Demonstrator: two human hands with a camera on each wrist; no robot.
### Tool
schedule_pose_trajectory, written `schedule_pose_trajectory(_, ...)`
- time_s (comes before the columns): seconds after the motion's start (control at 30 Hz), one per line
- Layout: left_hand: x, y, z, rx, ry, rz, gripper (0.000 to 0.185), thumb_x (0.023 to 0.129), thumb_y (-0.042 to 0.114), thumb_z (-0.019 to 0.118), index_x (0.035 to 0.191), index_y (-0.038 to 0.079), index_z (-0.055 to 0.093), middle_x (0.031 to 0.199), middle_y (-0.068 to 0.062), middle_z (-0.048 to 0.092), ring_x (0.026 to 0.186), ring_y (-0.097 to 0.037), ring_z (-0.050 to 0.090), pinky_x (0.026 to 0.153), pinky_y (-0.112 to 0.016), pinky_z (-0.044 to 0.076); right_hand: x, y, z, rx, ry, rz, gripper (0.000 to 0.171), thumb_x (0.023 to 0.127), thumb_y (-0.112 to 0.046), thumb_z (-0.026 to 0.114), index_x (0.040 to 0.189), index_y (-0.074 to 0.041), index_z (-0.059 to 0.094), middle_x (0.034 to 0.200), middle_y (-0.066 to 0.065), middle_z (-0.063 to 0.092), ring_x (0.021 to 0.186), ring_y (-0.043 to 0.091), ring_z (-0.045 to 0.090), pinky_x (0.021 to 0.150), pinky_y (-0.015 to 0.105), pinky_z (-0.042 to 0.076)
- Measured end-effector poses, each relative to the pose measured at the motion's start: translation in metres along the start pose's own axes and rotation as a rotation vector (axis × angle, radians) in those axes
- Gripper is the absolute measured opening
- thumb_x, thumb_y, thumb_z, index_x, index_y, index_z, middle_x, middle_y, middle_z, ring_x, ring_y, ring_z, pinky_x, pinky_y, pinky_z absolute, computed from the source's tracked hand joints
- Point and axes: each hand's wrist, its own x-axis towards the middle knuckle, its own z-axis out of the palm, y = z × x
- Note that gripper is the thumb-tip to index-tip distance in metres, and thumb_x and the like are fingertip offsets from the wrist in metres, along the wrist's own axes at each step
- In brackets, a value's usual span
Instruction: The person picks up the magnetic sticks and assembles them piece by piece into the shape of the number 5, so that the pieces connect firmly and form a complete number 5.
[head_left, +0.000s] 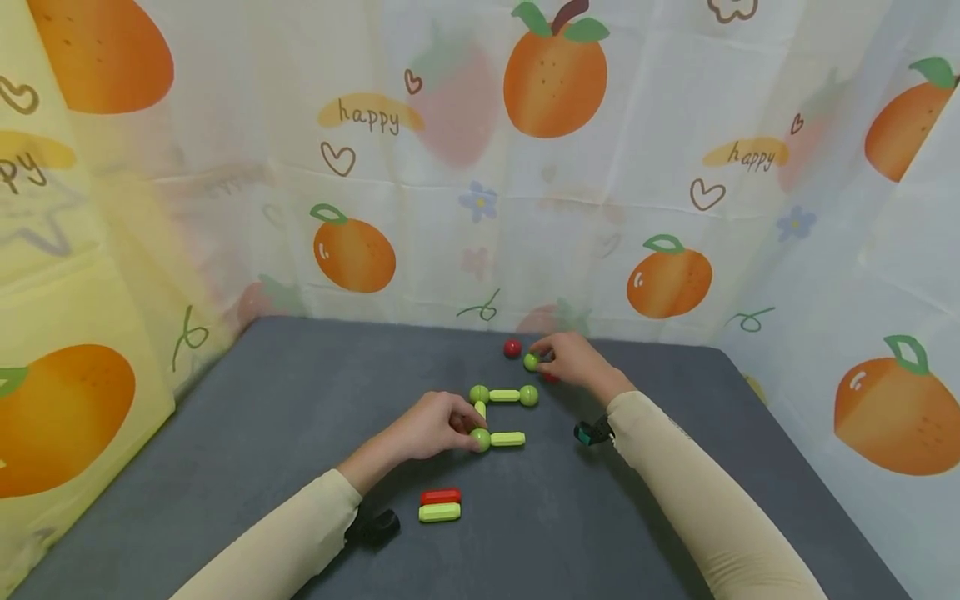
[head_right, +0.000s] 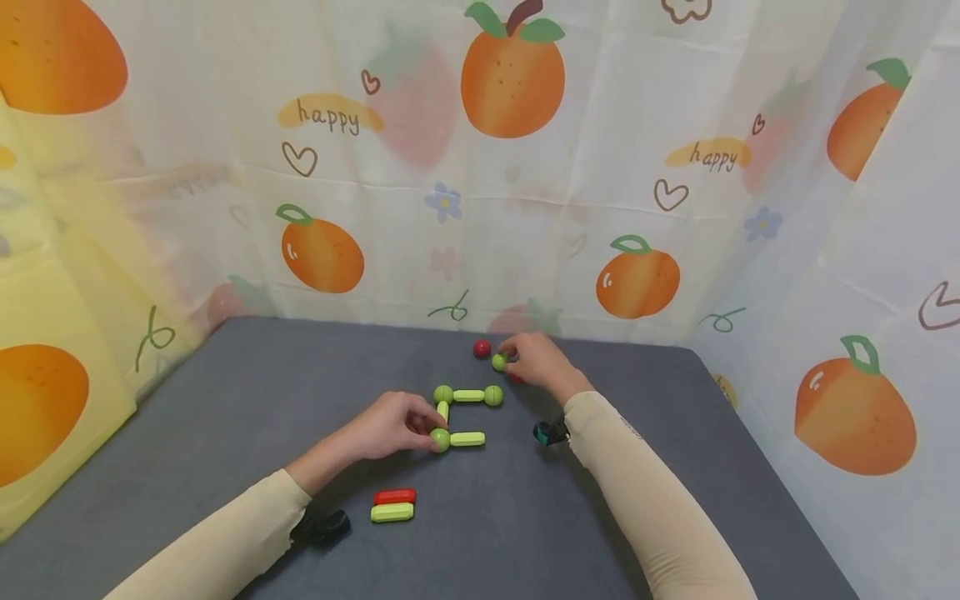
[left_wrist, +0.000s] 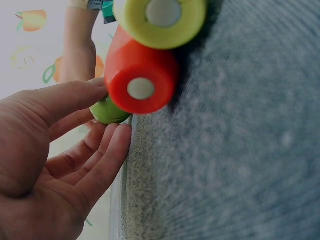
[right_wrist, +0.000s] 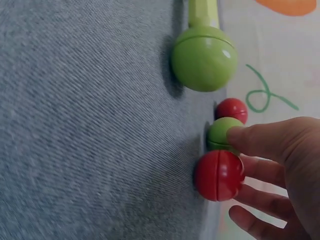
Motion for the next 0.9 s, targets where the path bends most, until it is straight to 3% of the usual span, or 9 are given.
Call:
schedule_pose_trajectory(0.2, 0.000, -0.001, 0.000, 0.014, 0.000, -0.008, 0.020, 0.093, 0.022, 0.091, 0.113, 0.019, 0.086, 0.095, 0.013, 0.074, 0.083, -0.008, 0.070, 0.071, -0.030, 0.059, 0.001, -0.002, 0.008, -0.037, 0.012, -0.019, 0.034, 0.103, -0.013, 0.078, 0.136, -0.008, 0.076, 0.114, 0.008, 0.075, 0.098, 0.024, 0.069, 0.085, 0.044, 0.059)
schedule_pose_trajectory(0.47, 0.000, -0.001, 0.001, -0.012, 0.004, -0.016, 0.020, 0.092, 0.022, 0.091, 0.111, 0.020, 0.086, 0.096, 0.012, 0.075, 0.084, -0.009, 0.071, 0.072, -0.032, 0.059, 0.002, -0.002, 0.016, -0.061, 0.029, -0.014, 0.032, 0.104, -0.016, 0.077, 0.136, -0.011, 0.077, 0.129, 0.006, 0.075, 0.117, 0.029, 0.070, 0.097, 0.047, 0.058)
schedule_pose_trajectory(0.9, -0.001, -0.003, 0.002, -0.010, 0.006, 0.003, 0.018, 0.093, 0.020, 0.090, 0.111, 0.019, 0.086, 0.095, 0.012, 0.074, 0.084, -0.009, 0.070, 0.071, -0.031, 0.059, -0.017, -0.006, 0.004, -0.047, 0.123, -0.064, 0.034, 0.101, -0.021, 0.081, 0.132, -0.006, 0.078, 0.123, 0.008, 0.076, 0.114, 0.030, 0.070, 0.096, 0.050, 0.058)
